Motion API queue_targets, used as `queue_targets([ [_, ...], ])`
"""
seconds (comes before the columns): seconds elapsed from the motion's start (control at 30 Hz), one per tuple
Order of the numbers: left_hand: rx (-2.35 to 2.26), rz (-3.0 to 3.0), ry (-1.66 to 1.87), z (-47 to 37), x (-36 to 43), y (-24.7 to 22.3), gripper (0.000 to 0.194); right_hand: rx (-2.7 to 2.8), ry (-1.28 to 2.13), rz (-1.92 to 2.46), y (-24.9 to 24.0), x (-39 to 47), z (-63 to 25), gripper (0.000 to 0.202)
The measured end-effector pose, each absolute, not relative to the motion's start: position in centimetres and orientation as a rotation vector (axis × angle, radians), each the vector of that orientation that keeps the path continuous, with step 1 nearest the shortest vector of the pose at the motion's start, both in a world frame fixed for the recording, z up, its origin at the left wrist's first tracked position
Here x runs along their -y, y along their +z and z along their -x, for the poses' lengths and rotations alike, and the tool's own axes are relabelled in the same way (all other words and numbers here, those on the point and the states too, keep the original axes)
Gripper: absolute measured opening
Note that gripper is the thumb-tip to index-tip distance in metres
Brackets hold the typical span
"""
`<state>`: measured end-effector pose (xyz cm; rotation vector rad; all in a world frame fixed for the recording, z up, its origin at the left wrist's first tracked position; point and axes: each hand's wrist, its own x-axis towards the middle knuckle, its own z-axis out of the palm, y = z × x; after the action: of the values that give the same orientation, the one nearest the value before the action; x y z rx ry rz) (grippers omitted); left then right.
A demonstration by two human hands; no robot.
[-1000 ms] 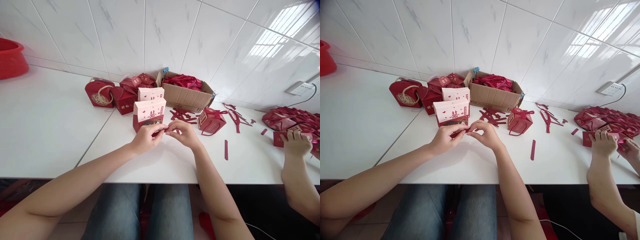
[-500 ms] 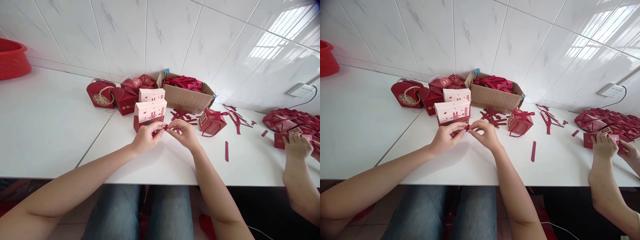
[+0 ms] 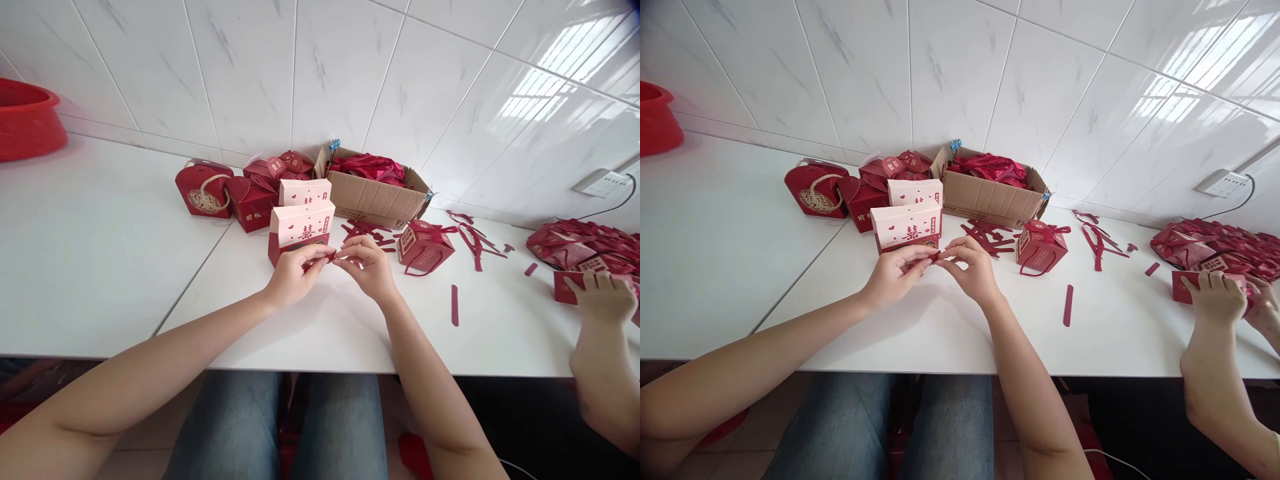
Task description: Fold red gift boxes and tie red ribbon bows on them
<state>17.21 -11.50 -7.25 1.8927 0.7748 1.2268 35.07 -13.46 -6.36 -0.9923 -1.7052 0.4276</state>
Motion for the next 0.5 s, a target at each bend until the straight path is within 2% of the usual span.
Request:
queue_targets([
  [0.3,-0.752,-1.918,1.206,-17.24,11.23,-7.55,0.022,1.675,0.618,0.936,-7.0,13.42,-34.56,0.013],
  [0.5,-0.736,-1.896,1.197,-17.24,11.04,-7.46,0.02,1.769,0.333,0.975,-6.69,13.42,-34.78,0.004],
])
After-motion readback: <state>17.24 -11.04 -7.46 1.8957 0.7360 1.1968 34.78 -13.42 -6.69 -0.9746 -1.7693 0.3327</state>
